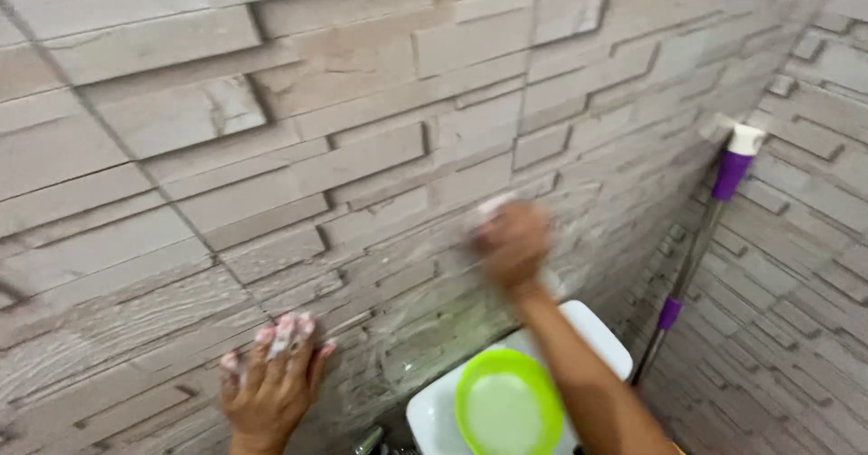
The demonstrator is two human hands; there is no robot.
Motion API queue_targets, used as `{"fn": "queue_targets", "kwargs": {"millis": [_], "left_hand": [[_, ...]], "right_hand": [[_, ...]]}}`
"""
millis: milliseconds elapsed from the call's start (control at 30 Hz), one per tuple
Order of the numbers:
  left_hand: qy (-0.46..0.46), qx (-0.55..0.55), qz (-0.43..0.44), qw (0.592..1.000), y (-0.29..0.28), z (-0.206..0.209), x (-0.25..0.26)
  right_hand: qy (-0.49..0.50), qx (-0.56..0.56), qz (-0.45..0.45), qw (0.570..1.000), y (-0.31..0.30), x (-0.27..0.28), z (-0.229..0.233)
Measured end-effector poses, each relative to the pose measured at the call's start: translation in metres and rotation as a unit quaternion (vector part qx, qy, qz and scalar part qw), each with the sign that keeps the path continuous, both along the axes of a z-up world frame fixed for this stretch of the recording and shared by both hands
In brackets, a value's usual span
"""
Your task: Scrubbing bathroom wall tiles and the toilet tank with a soapy sponge
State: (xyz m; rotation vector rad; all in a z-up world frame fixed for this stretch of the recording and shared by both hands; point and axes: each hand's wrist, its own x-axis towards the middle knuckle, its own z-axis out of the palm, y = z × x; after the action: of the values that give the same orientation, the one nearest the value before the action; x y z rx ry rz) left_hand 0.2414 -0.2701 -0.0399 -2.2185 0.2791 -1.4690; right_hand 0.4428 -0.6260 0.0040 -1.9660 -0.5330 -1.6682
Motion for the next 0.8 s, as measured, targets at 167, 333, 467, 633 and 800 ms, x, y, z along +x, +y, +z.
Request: {"fn": "queue_targets", "kwargs": {"millis": [167,333,467,633,800], "left_hand": [[-0.011,-0.018,0.008,1.0,0.02,-0.008,-0.014],[-0.019,-0.027,0.008,0.999,-0.02,0.01,-0.001],[-0.012,-0.018,0.02,1.0,0.047,0.005,-0.039],[0.052,-0.154,0.132,0.978,0.18,-0.047,-0.102],[0.02,-0.056,0.169,0.984,0.11,-0.025,-0.064]], "right_hand": [[0.066,0.293,-0.11,0.947,-0.073,0.019,0.009],[0.021,-0.081,0.034,0.996,0.121,-0.121,-0.002],[0.075,-0.27,0.203,0.938,0.086,-0.081,-0.027],[0.045,0.245,-0.053,0.967,-0.029,-0.017,0.028],[0.062,0.179,0.124,0.974,0.139,-0.126,0.069]]}}
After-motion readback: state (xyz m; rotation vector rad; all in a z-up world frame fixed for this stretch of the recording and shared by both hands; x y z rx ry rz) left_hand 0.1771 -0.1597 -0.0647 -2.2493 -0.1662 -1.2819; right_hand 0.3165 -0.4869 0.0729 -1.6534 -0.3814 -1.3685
